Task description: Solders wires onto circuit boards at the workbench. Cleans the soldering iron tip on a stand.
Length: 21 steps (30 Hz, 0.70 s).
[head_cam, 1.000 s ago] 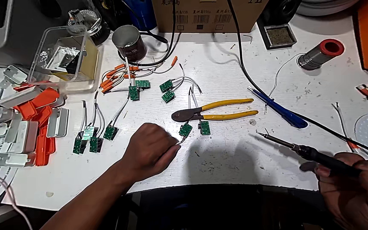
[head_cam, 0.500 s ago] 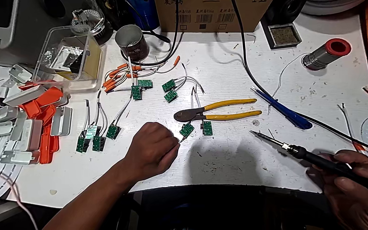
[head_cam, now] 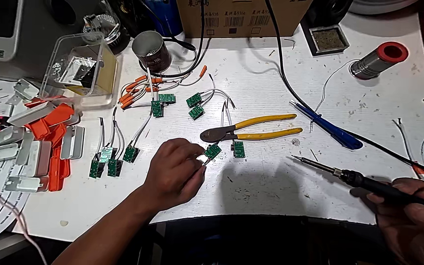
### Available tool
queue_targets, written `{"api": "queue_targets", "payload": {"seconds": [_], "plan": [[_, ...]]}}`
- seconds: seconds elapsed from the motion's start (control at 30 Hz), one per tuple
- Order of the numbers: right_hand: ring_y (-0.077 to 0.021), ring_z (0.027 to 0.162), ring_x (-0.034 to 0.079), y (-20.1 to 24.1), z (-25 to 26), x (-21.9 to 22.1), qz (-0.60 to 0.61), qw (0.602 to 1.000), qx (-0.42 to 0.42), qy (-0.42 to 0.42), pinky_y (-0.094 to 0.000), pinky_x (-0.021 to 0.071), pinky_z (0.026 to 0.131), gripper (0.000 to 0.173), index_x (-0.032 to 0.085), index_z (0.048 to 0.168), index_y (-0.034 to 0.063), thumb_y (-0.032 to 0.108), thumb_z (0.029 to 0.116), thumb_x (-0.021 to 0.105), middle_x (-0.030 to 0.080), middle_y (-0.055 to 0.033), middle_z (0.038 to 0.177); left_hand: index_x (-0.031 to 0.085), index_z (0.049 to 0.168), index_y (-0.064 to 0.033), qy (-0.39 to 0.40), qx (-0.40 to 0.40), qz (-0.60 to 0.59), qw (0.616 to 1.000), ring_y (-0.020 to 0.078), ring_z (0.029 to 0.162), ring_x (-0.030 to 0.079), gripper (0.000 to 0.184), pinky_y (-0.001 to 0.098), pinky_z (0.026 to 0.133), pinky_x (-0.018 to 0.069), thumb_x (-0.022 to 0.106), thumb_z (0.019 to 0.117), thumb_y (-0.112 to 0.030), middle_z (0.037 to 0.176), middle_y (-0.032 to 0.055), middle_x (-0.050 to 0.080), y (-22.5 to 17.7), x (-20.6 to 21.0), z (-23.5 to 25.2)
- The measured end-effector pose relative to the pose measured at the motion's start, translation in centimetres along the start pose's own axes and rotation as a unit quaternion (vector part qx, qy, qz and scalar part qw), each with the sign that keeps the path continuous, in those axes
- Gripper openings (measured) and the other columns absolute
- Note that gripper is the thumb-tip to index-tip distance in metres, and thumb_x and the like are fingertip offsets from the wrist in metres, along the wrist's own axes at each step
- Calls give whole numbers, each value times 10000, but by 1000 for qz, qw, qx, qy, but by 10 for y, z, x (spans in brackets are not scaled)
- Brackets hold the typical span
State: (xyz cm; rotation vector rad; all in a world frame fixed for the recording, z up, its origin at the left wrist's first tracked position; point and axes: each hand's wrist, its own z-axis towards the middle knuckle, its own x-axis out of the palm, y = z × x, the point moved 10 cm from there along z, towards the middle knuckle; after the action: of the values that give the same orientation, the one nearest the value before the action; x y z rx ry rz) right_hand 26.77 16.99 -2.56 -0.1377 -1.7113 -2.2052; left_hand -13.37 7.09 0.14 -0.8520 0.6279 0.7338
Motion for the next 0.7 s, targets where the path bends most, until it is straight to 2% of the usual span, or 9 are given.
{"api": "queue_targets", "payload": {"seconds": [0.3,0.7], "plan": [[-188,886,733,-1,-1,-1,15,1000,15,2,-309,647,737,142,696,1014,129,179,907,775,709,-54,1076,710,865,-100,15,28,42,999,212,1040,643,160,386,911,468,601,957,-173,1093,60,749,-7,2,-1],[-182,869,727,-3,-3,-7,8,1000,17,-5,-290,636,739,159,696,992,120,190,888,794,711,-57,1057,678,837,-91,17,33,52,998,219,1105,658,170,399,940,468,582,955,-166,1122,72,755,-7,3,-1]]}}
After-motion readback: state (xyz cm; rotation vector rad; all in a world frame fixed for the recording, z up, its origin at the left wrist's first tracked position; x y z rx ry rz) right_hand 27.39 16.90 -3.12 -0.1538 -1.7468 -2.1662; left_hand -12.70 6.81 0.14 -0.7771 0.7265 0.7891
